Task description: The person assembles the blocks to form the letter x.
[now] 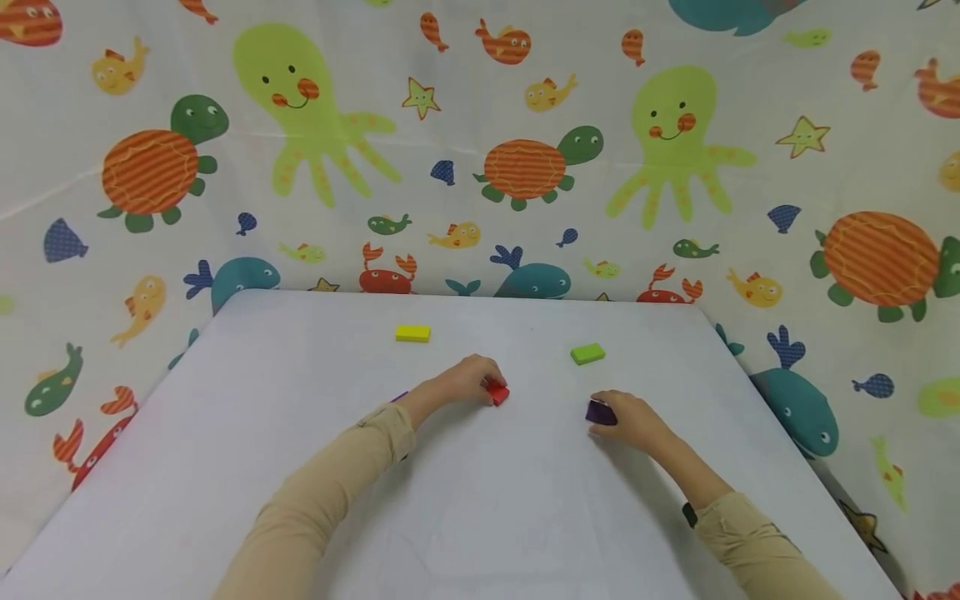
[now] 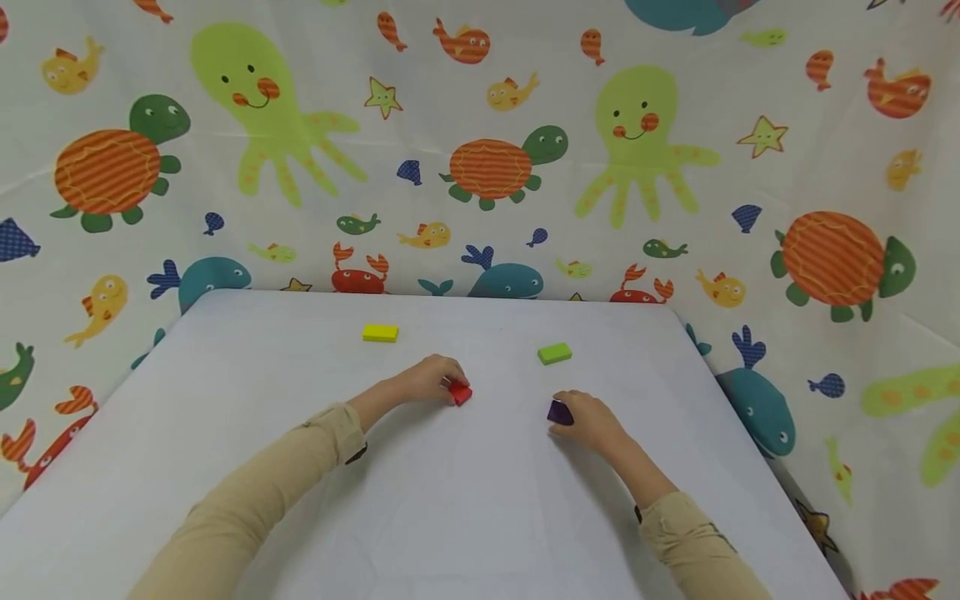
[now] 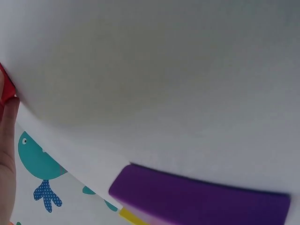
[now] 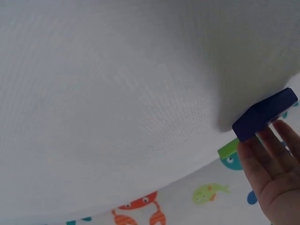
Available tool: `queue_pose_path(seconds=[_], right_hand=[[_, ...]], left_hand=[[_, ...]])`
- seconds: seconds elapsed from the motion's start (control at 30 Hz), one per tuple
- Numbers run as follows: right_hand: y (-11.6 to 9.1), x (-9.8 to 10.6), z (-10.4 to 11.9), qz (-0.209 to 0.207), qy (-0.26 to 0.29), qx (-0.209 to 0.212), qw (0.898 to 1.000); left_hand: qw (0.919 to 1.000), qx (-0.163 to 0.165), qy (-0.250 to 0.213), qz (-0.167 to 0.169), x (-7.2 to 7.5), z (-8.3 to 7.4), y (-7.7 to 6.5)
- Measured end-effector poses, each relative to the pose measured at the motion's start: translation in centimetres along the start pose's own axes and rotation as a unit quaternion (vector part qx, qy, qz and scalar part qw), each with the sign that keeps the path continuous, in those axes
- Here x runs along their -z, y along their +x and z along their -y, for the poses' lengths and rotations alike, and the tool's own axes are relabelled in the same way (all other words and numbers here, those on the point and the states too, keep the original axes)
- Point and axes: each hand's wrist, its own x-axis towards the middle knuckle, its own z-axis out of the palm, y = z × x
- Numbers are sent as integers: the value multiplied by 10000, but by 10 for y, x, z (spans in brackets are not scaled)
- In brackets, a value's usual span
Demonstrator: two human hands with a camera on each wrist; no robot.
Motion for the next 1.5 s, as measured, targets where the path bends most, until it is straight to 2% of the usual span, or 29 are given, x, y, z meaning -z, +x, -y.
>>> queue_pose_path(seconds=[0.17,0.67,0.8,1.03,1.3,1.5], right_hand=[[0,0,-1,-61,-54,-20,10000],[5,0,-4,-257,133,-89,9995],[6,-1,-6,-274,108,-59,9995],[8,-4,-4,-458,-18,62,9989],[11,-7,0,-473,17,39,9989],[17,-6,6,-461,-17,-21,9989]], left_hand=[[9998,175,-124,-22,1,1,2],[9987,-4,484,154,13,-3,10],[9979,85,541,337,15,-5,13],[9952,255,771,550,15,-11,17],[9869,163,1457,676,11,-17,19],[9877,163,1432,609,12,-17,19]])
